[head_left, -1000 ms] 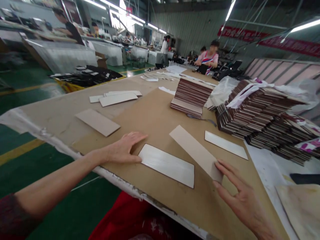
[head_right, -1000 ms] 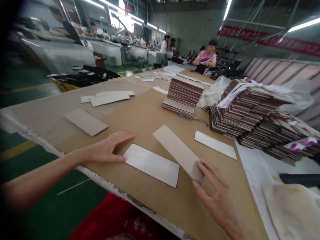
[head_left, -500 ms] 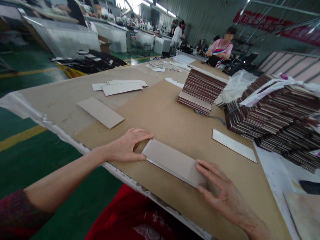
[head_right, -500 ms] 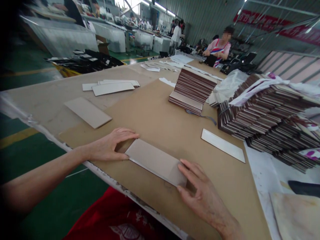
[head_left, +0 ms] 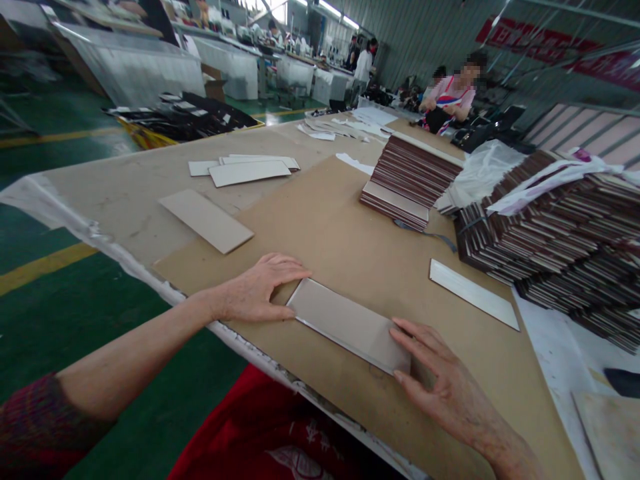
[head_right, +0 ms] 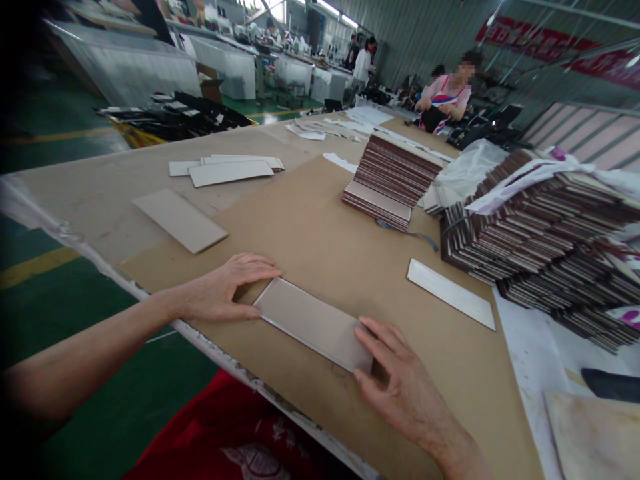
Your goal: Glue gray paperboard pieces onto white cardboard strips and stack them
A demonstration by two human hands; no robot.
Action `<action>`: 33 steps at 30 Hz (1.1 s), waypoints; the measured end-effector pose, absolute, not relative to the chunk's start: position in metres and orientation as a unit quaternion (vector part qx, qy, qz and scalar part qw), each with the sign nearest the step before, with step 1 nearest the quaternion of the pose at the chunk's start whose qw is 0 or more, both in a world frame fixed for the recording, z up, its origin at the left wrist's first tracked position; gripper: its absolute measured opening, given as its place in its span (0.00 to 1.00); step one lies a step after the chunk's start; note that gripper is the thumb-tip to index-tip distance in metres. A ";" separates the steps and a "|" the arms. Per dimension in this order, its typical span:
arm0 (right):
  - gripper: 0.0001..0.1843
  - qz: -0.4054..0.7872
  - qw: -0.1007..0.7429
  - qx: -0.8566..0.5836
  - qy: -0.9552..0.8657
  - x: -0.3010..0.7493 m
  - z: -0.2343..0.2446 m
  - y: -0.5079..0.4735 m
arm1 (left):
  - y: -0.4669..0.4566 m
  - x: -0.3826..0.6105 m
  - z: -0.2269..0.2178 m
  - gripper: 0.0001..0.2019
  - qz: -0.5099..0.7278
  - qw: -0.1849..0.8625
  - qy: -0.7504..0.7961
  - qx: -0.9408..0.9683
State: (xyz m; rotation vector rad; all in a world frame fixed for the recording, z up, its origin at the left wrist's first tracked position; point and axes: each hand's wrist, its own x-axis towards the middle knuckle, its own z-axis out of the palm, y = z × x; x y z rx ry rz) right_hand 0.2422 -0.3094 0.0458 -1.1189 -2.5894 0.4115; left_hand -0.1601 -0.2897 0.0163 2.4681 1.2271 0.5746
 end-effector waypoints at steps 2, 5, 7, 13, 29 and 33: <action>0.28 0.144 0.145 -0.384 -0.901 0.244 0.043 -0.308 | -0.289 -0.161 0.015 0.37 0.203 0.159 0.426 0.867; 0.28 0.147 0.141 -0.383 -0.901 0.246 0.039 -0.306 | -0.289 -0.161 0.014 0.36 0.205 0.155 0.425 0.868; 0.28 0.149 0.138 -0.382 -0.901 0.246 0.038 -0.306 | -0.289 -0.160 0.015 0.36 0.207 0.156 0.425 0.867; 0.27 0.149 0.134 -0.374 -0.906 0.245 0.037 -0.306 | -0.288 -0.159 0.018 0.30 0.204 0.154 0.416 0.873; 0.27 0.183 0.103 -0.376 -0.903 0.239 0.041 -0.307 | -0.284 -0.164 0.006 0.25 0.195 0.128 0.417 0.878; 0.27 0.180 0.097 -0.367 -0.907 0.240 0.041 -0.308 | -0.284 -0.164 0.006 0.25 0.187 0.119 0.414 0.883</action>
